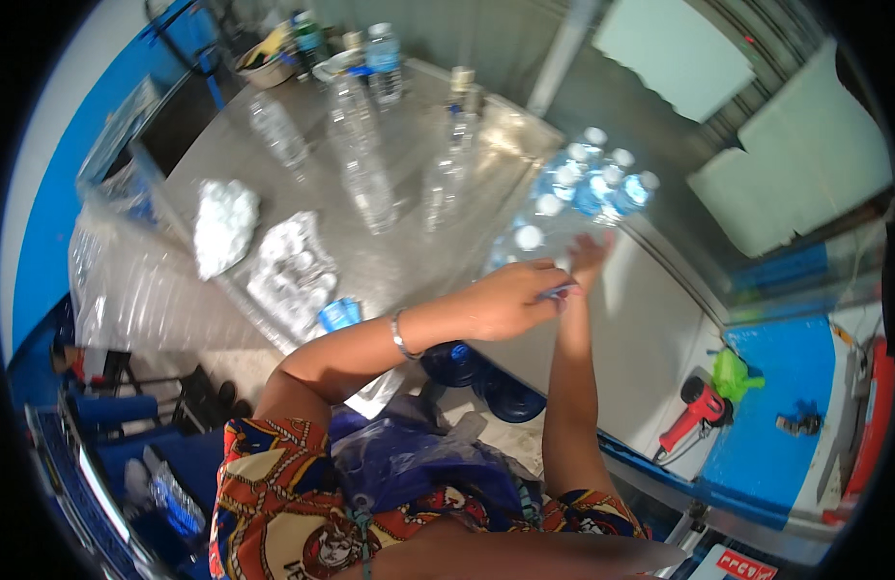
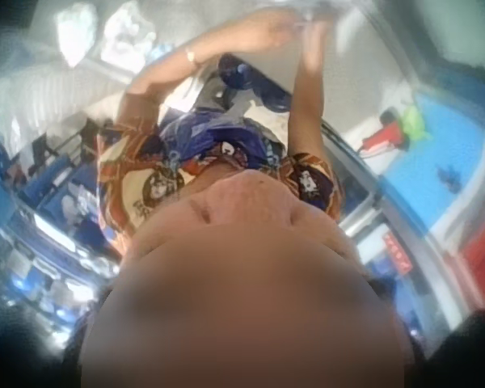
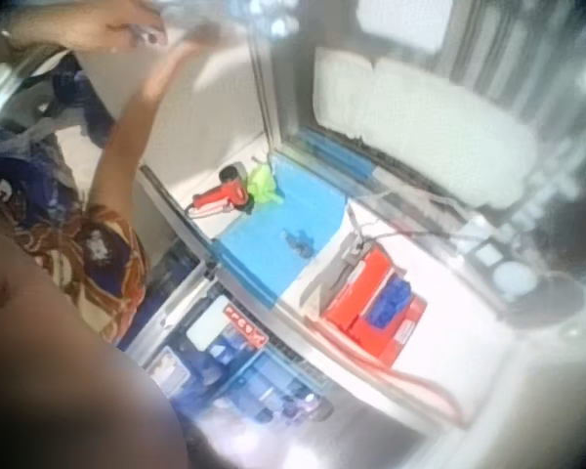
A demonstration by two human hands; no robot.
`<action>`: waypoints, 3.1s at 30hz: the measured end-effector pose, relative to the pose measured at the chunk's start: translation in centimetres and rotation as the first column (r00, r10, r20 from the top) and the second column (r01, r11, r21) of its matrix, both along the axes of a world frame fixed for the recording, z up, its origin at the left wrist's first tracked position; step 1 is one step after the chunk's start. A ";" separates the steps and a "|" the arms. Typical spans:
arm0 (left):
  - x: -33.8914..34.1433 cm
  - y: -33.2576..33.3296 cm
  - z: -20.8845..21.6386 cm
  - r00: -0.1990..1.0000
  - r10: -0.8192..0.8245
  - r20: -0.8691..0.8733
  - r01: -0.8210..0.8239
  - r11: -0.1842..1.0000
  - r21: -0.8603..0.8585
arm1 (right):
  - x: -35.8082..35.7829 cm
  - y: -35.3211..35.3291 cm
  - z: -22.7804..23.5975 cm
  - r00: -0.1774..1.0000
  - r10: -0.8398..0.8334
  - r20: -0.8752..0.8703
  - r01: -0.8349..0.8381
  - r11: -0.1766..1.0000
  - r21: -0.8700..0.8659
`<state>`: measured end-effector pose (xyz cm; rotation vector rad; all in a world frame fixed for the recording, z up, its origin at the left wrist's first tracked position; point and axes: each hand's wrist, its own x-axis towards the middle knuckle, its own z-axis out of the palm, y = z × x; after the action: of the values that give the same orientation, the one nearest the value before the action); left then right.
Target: The person repeatedly picks up empty plastic water bottles, screws on white caps, and applies blue labels to the bottles. They place the finished bottles on a stainless steel countertop next to other completed bottles. The person also handles plastic-wrapped stacks of empty bottles and loose caps during the process.
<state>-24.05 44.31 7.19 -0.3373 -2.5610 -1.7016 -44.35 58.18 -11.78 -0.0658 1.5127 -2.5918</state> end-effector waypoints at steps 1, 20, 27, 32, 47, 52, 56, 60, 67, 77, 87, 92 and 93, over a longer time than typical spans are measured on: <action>2.4 -2.2 -0.6 0.985 0.017 0.172 -0.058 0.971 0.233 | 2.3 -0.1 1.6 0.960 -0.142 -0.242 0.195 0.957 0.213; 31.4 -32.8 -4.7 0.623 0.768 -0.148 -0.782 0.609 -0.132 | 39.7 -16.7 6.0 0.706 0.499 -0.502 0.478 0.187 0.858; 46.5 -43.0 6.2 0.277 0.786 -0.553 -0.960 0.256 -0.116 | 43.8 -31.0 13.0 0.431 0.667 -0.608 0.190 0.591 0.784; 57.0 -52.0 6.6 0.126 0.876 -0.465 -0.909 -0.086 -0.408 | 50.7 -43.4 18.6 0.155 0.734 -0.661 -0.270 0.675 0.686; 68.2 -67.4 -5.9 0.289 0.956 -0.044 0.168 -0.096 -0.981 | 58.8 -70.8 12.7 -0.624 0.647 0.439 0.284 -0.336 0.898; 67.1 -69.7 -2.6 0.280 0.915 -0.289 -0.296 -0.204 -0.933 | 59.2 -67.6 16.1 -0.466 0.791 0.396 0.438 -0.182 0.880; 65.5 -72.1 -1.5 0.184 0.981 -0.058 -0.185 -0.024 -0.982 | 59.3 -65.9 18.1 -0.386 0.915 0.116 0.266 -0.010 0.964; 65.1 -75.1 -0.3 0.107 0.990 0.088 -0.138 0.102 -0.985 | 57.2 -67.1 17.7 -0.168 0.975 -0.142 0.015 0.147 0.989; 64.1 -70.6 0.6 0.253 0.960 0.122 -0.233 0.183 -0.955 | 52.4 -69.3 15.6 0.103 0.990 0.098 -0.993 0.096 0.067; 55.7 -50.1 4.3 0.039 0.885 -0.464 -0.944 -0.119 -0.308 | 37.2 -46.2 14.4 0.265 0.687 -0.677 -0.211 0.726 0.655; 24.5 -54.8 -7.0 0.171 0.984 0.042 -0.653 0.145 -0.744 | 21.3 -43.9 -0.7 0.847 0.183 -0.499 0.436 0.297 0.849; 24.4 -58.1 -10.0 0.151 0.972 0.178 -0.531 0.231 -0.815 | 27.0 -40.0 1.4 0.667 0.197 -0.719 0.538 0.540 0.647; 24.3 -57.9 -10.0 0.134 0.978 0.161 -0.522 0.208 -0.827 | 28.7 -38.0 2.0 0.613 0.331 -0.717 0.502 0.538 0.677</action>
<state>0.29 -13.58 -2.84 1.8184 -2.5679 -0.4638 -15.68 20.21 -9.76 -1.2009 2.9944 -1.4870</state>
